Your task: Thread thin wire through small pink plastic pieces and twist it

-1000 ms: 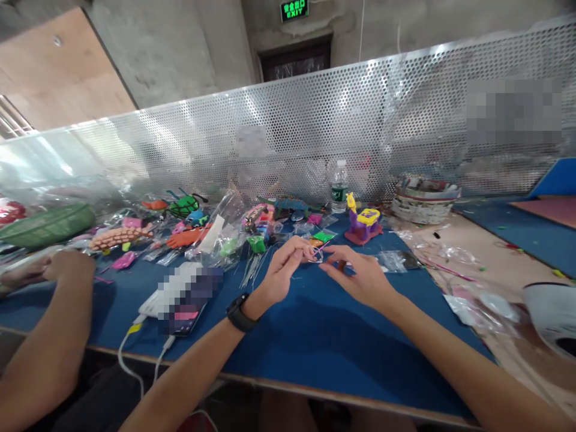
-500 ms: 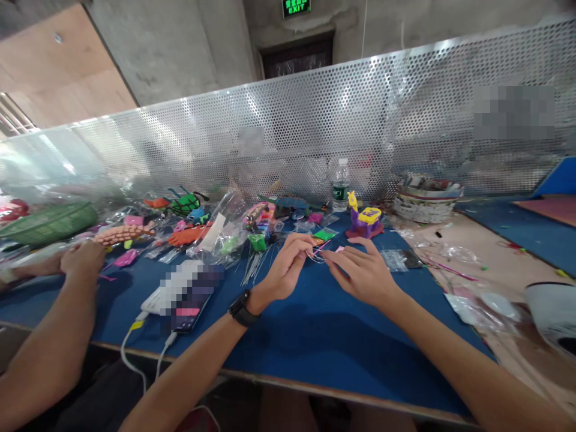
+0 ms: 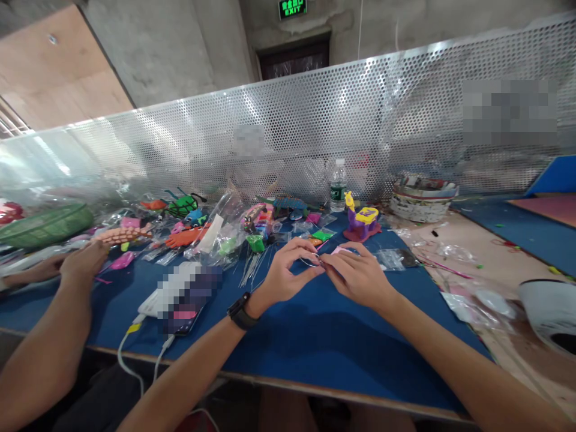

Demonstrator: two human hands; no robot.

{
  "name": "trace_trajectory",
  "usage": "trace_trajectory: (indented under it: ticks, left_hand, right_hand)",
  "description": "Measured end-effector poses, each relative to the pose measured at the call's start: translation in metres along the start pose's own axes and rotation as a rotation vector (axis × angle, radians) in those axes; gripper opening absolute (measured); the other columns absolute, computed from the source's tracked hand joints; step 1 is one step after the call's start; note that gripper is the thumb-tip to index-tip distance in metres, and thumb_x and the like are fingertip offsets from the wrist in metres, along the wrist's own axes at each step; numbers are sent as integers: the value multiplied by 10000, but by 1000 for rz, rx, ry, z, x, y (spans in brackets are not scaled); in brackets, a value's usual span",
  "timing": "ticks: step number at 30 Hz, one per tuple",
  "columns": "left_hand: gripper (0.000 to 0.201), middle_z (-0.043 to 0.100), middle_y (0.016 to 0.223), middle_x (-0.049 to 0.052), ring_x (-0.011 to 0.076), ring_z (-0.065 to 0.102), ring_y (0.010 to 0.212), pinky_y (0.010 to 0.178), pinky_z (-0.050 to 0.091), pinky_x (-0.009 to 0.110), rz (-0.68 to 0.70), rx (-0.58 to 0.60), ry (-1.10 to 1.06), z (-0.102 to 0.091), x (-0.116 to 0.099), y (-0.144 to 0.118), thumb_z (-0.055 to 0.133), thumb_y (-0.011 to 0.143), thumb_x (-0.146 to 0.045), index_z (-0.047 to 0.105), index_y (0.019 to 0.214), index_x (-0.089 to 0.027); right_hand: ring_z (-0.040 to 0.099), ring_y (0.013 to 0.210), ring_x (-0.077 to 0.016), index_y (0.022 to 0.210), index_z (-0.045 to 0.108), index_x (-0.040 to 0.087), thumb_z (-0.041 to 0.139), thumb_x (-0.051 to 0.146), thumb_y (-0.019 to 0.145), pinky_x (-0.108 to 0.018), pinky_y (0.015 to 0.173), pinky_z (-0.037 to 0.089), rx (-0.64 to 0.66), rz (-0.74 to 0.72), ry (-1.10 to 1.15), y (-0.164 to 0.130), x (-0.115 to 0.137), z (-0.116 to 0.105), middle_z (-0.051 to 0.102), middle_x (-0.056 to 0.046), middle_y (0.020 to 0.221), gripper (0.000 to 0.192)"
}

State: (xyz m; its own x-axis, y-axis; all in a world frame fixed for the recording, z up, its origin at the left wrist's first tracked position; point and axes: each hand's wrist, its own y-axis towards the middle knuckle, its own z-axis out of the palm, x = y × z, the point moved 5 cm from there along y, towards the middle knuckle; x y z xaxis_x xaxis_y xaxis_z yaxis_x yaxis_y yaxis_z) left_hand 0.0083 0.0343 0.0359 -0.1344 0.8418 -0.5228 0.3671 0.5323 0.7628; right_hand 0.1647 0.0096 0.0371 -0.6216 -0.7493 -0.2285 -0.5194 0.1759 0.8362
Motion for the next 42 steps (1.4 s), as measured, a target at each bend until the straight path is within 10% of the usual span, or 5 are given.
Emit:
trace_trajectory:
  ticks: [30, 42]
  left_hand:
    - [136, 728, 962, 85, 181, 696, 917, 890, 554, 336, -102, -69, -37, -6, 6, -1, 652, 915, -277, 687, 985, -166]
    - [91, 753, 981, 74, 180, 714, 921, 854, 581, 343, 108, -79, 188, -6, -4, -1, 746, 842, -240, 700, 894, -182]
  right_hand:
    - [677, 626, -153, 1005, 621, 175, 530, 145, 935, -307, 754, 487, -54, 144, 76, -5, -3, 3, 748, -29, 747, 118]
    - [673, 660, -143, 1004, 629, 169, 525, 130, 941, -302, 772, 466, -24, 116, 94, -3, -5, 1, 750, -28, 791, 127]
